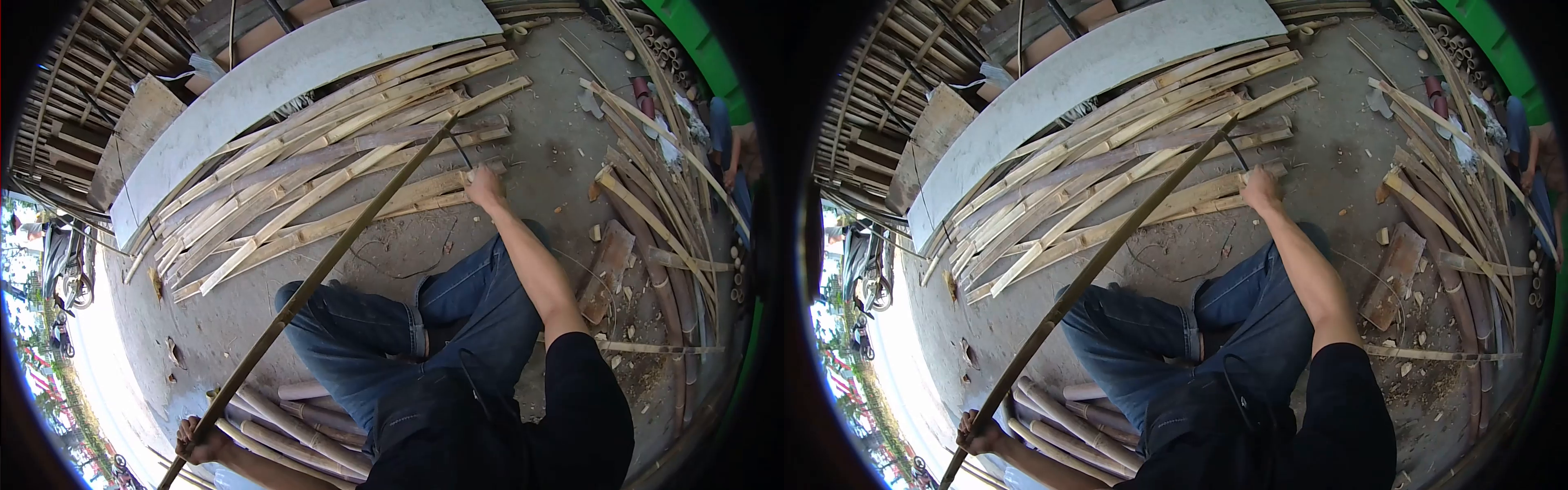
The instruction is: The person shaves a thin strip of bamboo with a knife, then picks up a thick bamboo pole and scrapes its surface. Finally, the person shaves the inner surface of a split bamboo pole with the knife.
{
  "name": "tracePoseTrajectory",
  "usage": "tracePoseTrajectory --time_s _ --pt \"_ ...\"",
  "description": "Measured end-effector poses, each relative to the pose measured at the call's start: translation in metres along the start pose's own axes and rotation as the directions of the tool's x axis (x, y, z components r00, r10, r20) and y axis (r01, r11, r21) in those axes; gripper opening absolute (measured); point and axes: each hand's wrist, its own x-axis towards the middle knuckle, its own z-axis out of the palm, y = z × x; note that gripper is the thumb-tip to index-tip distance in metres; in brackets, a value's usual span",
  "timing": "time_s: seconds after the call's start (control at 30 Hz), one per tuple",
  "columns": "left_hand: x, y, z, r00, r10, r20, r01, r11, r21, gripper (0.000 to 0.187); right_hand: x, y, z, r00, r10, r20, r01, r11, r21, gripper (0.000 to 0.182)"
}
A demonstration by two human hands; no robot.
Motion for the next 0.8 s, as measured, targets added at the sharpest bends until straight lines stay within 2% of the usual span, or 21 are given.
tracePoseTrajectory --time_s 0.07,0.1,0.13,0.17,0.2,0.23,0.27,0.3,0.37,0.43,0.47,0.53,0.6,0.67,0.8 --pt "-0.007 0.002 0.004 0.972 0.043 -0.232 0.011 0.974 0.226 0.022 -0.038 -0.048 -0.019 0.993 -0.111 -0.044 0.116 0.983 0.139 0.057" --pt "-0.008 -0.002 0.010 0.942 0.076 -0.326 0.019 0.960 0.280 0.023 -0.061 -0.066 -0.021 0.977 -0.212 -0.023 0.212 0.958 0.192 0.057" --pt "-0.008 -0.001 0.010 0.944 0.078 -0.321 0.021 0.956 0.294 0.023 -0.076 -0.079 -0.018 0.953 -0.304 -0.014 0.298 0.921 0.252 0.058" --pt "-0.006 0.000 0.007 0.930 0.102 -0.354 0.013 0.951 0.308 0.023 -0.081 -0.085 -0.010 0.956 -0.294 -0.010 0.287 0.922 0.261 0.058" --pt "-0.004 -0.004 0.013 0.914 0.124 -0.385 0.006 0.948 0.319 0.023 -0.084 -0.090 -0.003 0.926 -0.375 0.050 0.364 0.920 0.148 0.056" --pt "-0.003 -0.009 0.022 0.849 0.189 -0.494 -0.002 0.935 0.354 0.025 -0.086 -0.092 0.001 0.887 -0.446 0.119 0.445 0.895 0.035 0.055" --pt "-0.004 -0.008 0.023 0.849 0.187 -0.494 0.002 0.934 0.356 0.025 -0.065 -0.086 -0.003 0.942 -0.296 0.158 0.296 0.955 0.029 0.054" --pt "-0.006 -0.008 0.021 0.855 0.190 -0.482 -0.004 0.933 0.361 0.024 -0.023 -0.056 0.020 0.984 -0.151 0.094 0.152 0.988 0.001 0.047" --pt "-0.007 0.000 0.008 0.860 0.194 -0.472 -0.017 0.935 0.353 0.024 0.041 -0.011 0.012 0.978 0.073 0.193 -0.061 0.996 -0.071 0.040" --pt "-0.002 0.022 -0.026 0.981 0.042 -0.191 0.001 0.976 0.220 0.022 0.062 0.013 -0.010 0.974 0.146 0.175 -0.122 0.983 -0.139 0.038" --pt "0.002 0.031 -0.035 0.991 0.024 -0.133 -0.010 0.994 0.110 0.020 0.058 0.013 -0.015 0.973 0.150 0.173 -0.125 0.981 -0.149 0.038" --pt "0.008 0.051 -0.047 0.998 -0.035 -0.043 0.034 0.999 -0.020 0.022 0.035 0.014 -0.025 0.997 -0.014 0.076 0.024 0.991 -0.130 0.050" --pt "0.009 0.051 -0.036 1.000 0.016 -0.010 -0.016 0.999 -0.029 0.025 -0.031 -0.025 -0.070 0.999 -0.046 0.003 0.046 0.998 -0.041 0.051" --pt "0.014 0.043 -0.028 0.998 0.058 -0.004 -0.058 0.997 -0.048 0.024 -0.072 -0.035 -0.075 0.992 -0.129 0.003 0.129 0.989 0.079 0.052" --pt "0.027 0.018 -0.018 1.000 -0.006 -0.025 0.005 0.999 -0.042 0.021 -0.128 -0.072 -0.078 0.910 -0.385 0.151 0.359 0.917 0.174 0.055"
